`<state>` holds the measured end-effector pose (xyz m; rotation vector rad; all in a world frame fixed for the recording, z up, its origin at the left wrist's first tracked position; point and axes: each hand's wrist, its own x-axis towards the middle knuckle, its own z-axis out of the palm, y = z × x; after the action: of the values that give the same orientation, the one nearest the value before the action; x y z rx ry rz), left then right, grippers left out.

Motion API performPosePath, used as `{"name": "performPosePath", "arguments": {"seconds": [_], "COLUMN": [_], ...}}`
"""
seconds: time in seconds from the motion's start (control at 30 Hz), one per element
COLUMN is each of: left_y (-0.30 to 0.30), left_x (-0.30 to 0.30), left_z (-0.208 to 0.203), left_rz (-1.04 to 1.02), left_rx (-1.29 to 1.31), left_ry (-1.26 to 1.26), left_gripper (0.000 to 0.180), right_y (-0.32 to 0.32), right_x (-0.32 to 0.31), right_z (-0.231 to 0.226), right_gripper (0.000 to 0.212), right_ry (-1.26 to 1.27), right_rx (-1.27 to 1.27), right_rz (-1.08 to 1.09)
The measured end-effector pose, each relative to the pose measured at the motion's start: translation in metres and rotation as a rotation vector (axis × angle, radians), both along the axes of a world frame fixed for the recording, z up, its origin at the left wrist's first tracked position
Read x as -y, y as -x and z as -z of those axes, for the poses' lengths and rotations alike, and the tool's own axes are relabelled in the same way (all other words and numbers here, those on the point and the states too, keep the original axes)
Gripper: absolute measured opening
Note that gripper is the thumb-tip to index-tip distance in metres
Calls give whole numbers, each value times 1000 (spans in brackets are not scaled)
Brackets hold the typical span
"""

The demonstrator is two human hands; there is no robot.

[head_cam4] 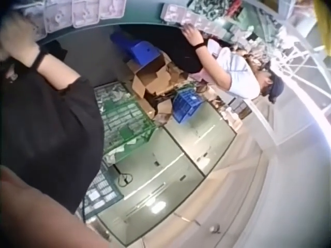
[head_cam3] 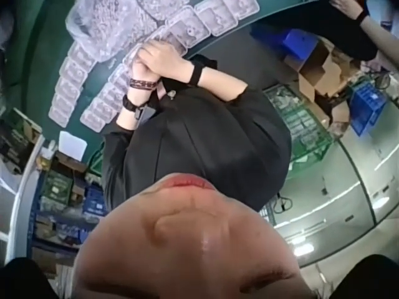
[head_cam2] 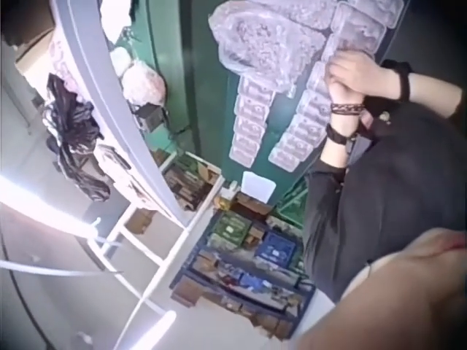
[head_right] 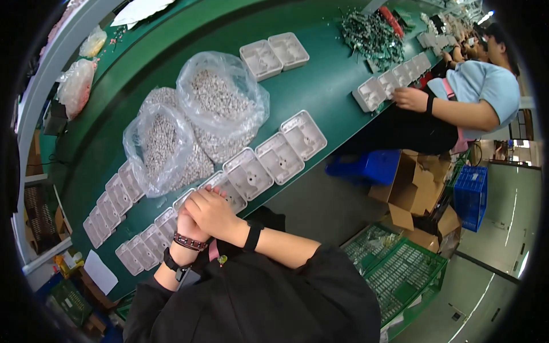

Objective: Sorting small electronic components and placing them into individual compartments of plastic trays.

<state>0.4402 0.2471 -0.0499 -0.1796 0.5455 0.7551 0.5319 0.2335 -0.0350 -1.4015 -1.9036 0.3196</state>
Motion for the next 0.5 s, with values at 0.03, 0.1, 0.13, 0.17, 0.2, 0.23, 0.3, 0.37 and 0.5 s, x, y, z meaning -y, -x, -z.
{"name": "performPosePath", "arguments": {"seconds": [0.03,0.1,0.13,0.17,0.2,0.23,0.3,0.37,0.5], "left_y": [0,4,4,5,8,14,27,52,61], "left_x": [1,6,7,7,0,-15,-32,10,41], "left_z": [-1,-14,-22,-25,-21,-11,14,71,63], "left_rz": [7,-48,-110,-173,-178,-254,-405,-432,-334], "left_rx": [-58,-86,-100,-111,-118,-237,-461,-116,205], "left_ry": [-33,52,125,197,204,543,1224,841,60], "left_gripper": [32,24,18,15,15,18,27,25,18], "right_y": [-1,2,4,5,7,9,14,22,27], "right_x": [2,6,7,7,8,11,12,10,3], "right_z": [4,8,9,9,8,7,6,3,4], "right_gripper": [13,13,15,18,20,20,23,24,25], "right_ry": [4,15,-35,-86,-137,-129,-129,-128,-64], "right_rx": [20,29,12,-6,-23,-29,6,5,25], "right_rz": [-28,-59,-70,-82,-92,-97,-84,-118,-227]}}
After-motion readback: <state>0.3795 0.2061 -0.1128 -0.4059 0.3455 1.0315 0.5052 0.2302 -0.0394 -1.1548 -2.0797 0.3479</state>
